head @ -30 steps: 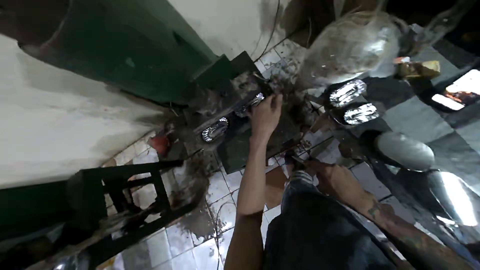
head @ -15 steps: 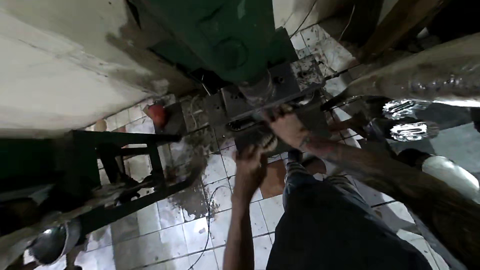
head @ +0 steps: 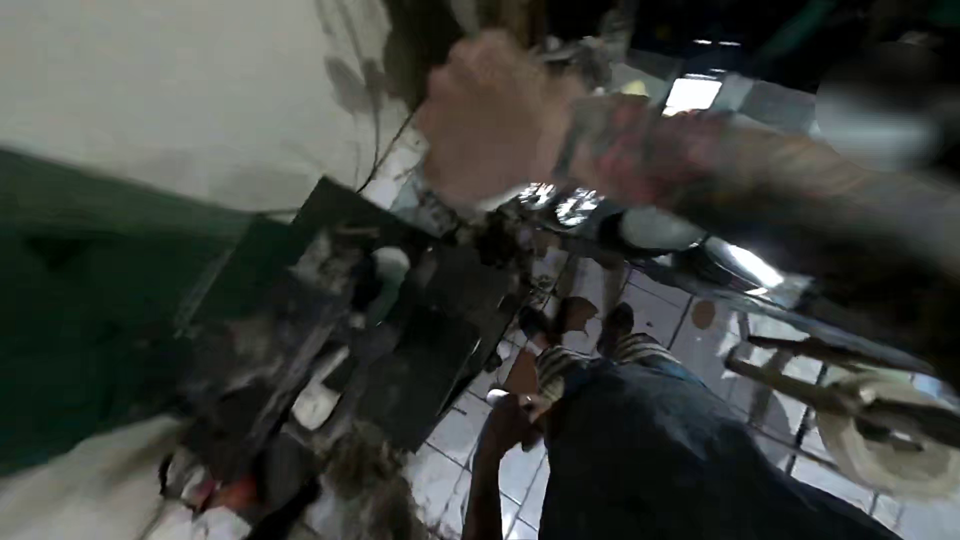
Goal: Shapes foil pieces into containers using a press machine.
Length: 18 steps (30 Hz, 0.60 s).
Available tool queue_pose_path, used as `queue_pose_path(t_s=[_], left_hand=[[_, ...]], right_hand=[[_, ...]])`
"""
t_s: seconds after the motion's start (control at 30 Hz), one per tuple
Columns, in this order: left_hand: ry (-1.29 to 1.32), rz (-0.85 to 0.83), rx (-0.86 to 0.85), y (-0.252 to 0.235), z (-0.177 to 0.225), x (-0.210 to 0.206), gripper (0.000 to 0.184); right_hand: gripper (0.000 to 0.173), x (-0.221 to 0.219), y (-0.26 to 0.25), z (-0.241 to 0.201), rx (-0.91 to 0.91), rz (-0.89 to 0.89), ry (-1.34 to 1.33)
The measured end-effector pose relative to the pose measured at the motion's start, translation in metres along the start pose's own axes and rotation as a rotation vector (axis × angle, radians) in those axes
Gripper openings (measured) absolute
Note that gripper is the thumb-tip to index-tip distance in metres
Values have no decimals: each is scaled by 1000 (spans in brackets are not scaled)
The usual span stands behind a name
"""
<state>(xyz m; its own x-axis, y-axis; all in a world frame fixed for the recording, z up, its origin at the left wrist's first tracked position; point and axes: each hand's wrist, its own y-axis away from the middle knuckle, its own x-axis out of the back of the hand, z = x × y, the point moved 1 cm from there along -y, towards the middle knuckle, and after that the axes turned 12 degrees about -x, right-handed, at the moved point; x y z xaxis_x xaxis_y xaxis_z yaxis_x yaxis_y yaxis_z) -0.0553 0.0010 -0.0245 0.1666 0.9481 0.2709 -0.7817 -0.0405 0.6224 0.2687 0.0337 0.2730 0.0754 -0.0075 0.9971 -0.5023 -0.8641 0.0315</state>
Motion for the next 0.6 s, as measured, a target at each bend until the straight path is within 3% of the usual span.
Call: queue_pose_path(t_s=[0.07, 0.1, 0.17, 0.27, 0.33, 0.43, 0.5, 0.53, 0.6], left_hand=[[-334, 282, 38, -26, 45, 19, 32], [-402, 461, -42, -41, 68, 30, 33], [-478, 672, -259, -77, 133, 48, 30], [-636, 563, -379, -146, 219, 56, 33], [-762, 417, -451, -194, 250, 54, 36], [-846, 248, -401, -239, 272, 54, 38], [-898, 199, -342, -260, 270, 56, 42], [-927, 187, -285, -270, 268, 56, 47], [-971, 193, -199, -285, 265, 55, 51]], right_hand=[[31, -33, 76, 28, -54, 188, -95], [32, -53, 112, 41, -69, 242, -83], [34, -90, 194, 67, -231, 107, -91], [61, -168, 295, 109, -679, -316, -203], [65, -242, 338, 149, -888, -475, -299], [69, -360, 400, 189, -1065, -424, -412], [64, -415, 429, 196, -1096, -237, -376], [61, -434, 437, 198, -1092, -102, -330], [51, -454, 439, 204, -1098, -41, -449]])
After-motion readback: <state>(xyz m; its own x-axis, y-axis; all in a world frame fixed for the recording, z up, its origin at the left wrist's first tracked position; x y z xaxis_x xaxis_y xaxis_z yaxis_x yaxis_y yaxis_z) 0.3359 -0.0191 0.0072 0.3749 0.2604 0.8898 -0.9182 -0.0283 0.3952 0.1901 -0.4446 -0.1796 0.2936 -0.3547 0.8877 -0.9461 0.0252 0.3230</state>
